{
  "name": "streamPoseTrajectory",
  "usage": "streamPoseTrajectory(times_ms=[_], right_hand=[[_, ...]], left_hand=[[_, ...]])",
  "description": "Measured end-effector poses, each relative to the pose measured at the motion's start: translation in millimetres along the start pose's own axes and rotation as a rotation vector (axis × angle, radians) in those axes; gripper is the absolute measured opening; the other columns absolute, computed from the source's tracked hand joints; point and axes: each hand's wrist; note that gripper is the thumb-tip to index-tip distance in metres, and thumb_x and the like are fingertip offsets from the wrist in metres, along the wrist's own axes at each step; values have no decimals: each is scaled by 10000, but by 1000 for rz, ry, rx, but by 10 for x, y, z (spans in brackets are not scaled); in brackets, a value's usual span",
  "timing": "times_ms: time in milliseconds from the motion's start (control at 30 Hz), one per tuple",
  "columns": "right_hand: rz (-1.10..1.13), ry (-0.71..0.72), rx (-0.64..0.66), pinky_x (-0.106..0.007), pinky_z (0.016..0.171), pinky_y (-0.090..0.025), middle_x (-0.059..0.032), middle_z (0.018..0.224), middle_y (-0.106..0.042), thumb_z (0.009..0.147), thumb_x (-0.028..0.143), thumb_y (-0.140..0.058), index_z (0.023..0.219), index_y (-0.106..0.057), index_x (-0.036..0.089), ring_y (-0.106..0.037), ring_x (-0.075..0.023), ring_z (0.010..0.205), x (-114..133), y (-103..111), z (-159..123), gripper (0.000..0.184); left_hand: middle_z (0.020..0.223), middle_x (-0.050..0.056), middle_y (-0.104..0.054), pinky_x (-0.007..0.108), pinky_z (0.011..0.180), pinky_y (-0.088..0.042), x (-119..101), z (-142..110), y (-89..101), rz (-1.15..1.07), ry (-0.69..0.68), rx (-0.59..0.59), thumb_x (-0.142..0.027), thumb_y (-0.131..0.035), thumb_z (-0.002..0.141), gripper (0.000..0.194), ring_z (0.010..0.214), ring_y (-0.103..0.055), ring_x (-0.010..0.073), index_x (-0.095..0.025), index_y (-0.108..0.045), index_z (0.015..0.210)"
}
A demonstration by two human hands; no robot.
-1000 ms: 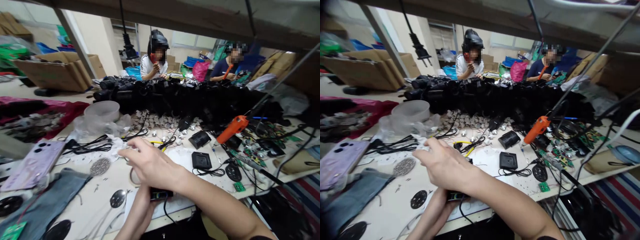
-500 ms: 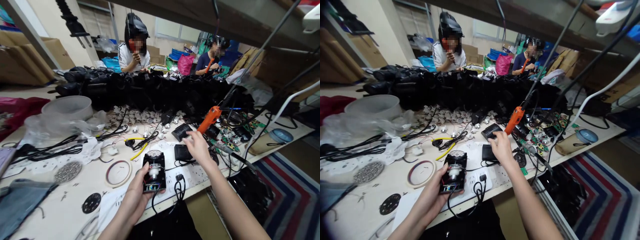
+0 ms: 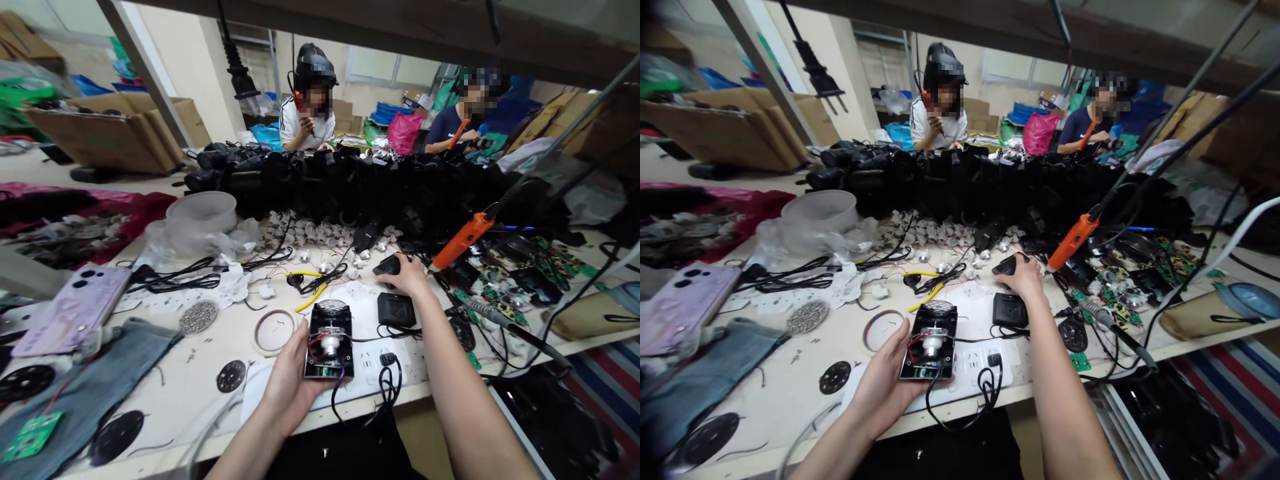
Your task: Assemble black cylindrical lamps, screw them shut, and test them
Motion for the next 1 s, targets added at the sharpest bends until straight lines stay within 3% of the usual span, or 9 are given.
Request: streamPoseTrajectory(times_ms=[200, 400, 633, 1000], right_hand=[[-11, 28, -137, -497, 968, -361, -159, 1212, -416, 661, 537, -729, 1330, -490, 218, -421, -389, 1171, 48, 21, -80, 778], [131, 127, -315, -506, 993, -365, -146, 1170, -414, 643, 531, -752, 1301, -537, 191, -399, -378, 1165, 64, 60, -239, 771], [199, 191, -320, -530, 1015, -355, -135, 1185, -427, 650, 561, -743, 1290, -543, 216, -406, -369, 1173, 121, 143, -418, 753], [348, 357, -336, -519, 1048, -390, -119, 1249, -469, 670, 504, -765, 1292, -541, 258, -459, -329, 1227, 308, 465, -712, 706]], left_hand=[[942, 135, -714, 510, 734, -562, -14, 85, 63, -80, 62, 11, -473, -479, 913, 430, 748, -691, 276, -133, -618, 1135], [905, 118, -719, 538, 764, -557, -35, 102, 83, -129, 36, 11, -344, -465, 927, 304, 739, -683, 259, -126, -639, 1047], [903, 138, -719, 524, 742, -563, -56, 81, 71, -148, -1, 15, -282, -435, 926, 292, 778, -681, 276, -105, -651, 1012], [961, 120, -717, 476, 721, -585, -1, 96, 73, -105, -46, 10, -235, -552, 877, 198, 789, -685, 254, -133, -648, 1016]])
Point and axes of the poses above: each hand's wrist, its own z-axis towards the middle knuckle, its own y-axis out of the back of the hand, x = y × z
